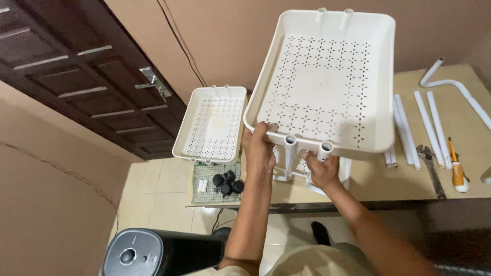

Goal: The person assembles a white plastic storage rack by inserting white plastic poles into the holes of perforated trays. They repeatedly insert and remove poles to test fit, then place the trays on a table and continue inserting poles into the tray holes.

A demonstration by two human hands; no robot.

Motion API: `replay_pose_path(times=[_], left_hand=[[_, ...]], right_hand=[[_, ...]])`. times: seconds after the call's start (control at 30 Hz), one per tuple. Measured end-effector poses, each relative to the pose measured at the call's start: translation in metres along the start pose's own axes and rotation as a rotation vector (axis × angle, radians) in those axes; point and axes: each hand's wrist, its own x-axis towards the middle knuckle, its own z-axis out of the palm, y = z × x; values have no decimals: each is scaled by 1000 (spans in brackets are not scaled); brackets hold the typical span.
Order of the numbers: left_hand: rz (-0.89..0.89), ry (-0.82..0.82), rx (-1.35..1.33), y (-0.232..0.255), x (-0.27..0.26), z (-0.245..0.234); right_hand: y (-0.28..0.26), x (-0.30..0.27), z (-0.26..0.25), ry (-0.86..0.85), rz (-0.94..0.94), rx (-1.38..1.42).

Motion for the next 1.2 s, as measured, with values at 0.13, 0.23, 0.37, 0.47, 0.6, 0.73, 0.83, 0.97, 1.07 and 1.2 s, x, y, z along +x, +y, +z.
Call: replay_pose_path(times=[0.13,0.23,0.37,0.47,0.6,0.73,0.83,0.97,1.07,1.2], left_hand=[[25,-28,-20,3,0,-8],[23,-44,-34,4,4,-23],[-19,-43,3,6,1,-33],[-3,-58,71,10,-11,-33],[35,-146,106,-3,-27,-52],[158,-430,393,-46,-36,-90],[114,-523,486,-76,-33,-114],[46,-468,559,-102,-33,-117],[71,-375,641,-110,-33,-109],[274,-266,742,-117,-34,-102]], right_hand=[[14,-8,2,-86,84,70],[28,-7,-4,-311,63,97],[34,-3,-12,-469,74,34],[33,0,-18,-520,168,83],[21,-1,-23,-588,225,95],[16,-10,-19,-530,-2,35],[41,-19,-14,-486,65,-123],[94,-34,-9,-417,196,-98],[110,-42,-9,-380,209,75],[88,-57,2,-22,173,-176]])
